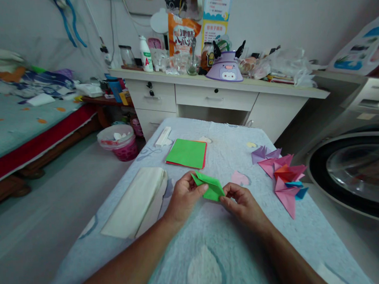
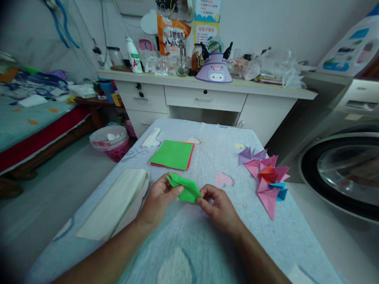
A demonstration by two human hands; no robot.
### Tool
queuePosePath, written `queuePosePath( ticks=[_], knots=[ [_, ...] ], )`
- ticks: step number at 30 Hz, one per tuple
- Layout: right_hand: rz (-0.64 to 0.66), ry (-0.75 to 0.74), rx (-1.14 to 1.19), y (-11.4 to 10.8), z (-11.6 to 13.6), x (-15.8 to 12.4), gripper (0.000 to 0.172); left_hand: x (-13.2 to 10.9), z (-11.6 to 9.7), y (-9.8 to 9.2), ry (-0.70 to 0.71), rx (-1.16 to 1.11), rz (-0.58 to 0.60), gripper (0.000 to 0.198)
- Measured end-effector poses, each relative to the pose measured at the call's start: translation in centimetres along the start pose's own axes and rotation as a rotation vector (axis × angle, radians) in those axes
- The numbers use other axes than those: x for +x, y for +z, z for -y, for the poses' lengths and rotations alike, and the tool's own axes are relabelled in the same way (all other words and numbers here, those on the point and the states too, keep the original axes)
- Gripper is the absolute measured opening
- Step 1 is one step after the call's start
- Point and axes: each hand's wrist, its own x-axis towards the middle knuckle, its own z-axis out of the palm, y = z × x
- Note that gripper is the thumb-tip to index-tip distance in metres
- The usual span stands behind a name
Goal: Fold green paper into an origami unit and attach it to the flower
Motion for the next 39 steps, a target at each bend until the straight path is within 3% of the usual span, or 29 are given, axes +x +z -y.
queuePosePath(
  ticks=[3,11,16,21,30,39],
  knots=[
    [0.037,-0.018,-0.039,0.4,0.0,-0.1,0.021,0.0,0.7,0.3,-0.061,-0.024,0.041,0.021],
    [0.146,-0.023,0.03,0.3,1.0,-0.5,0.023,0.0,0.4,0.6,-0.048,0.031,0.094,0.025],
    [-0.04,-0.042,0.198,-0.2,1.9,-0.4,0.023,-0.5,0.4,0.8,-0.108,0.128,0.333,0.027],
    [0.036,0.01,0.241,0.1,1.7,-0.2,0.023,-0.7,1.4,0.7,-0.144,0.22,0.485,0.03],
    [0.052,0.047,0.302,0.2,1.1,-0.4,0.023,-0.7,2.0,0.7,-0.168,0.242,0.461,0.034],
    [-0.072,-0.051,0.212,-0.1,1.2,-0.3,0.014,-0.6,2.6,0.7,-0.207,0.273,0.481,0.03]
  ],
)
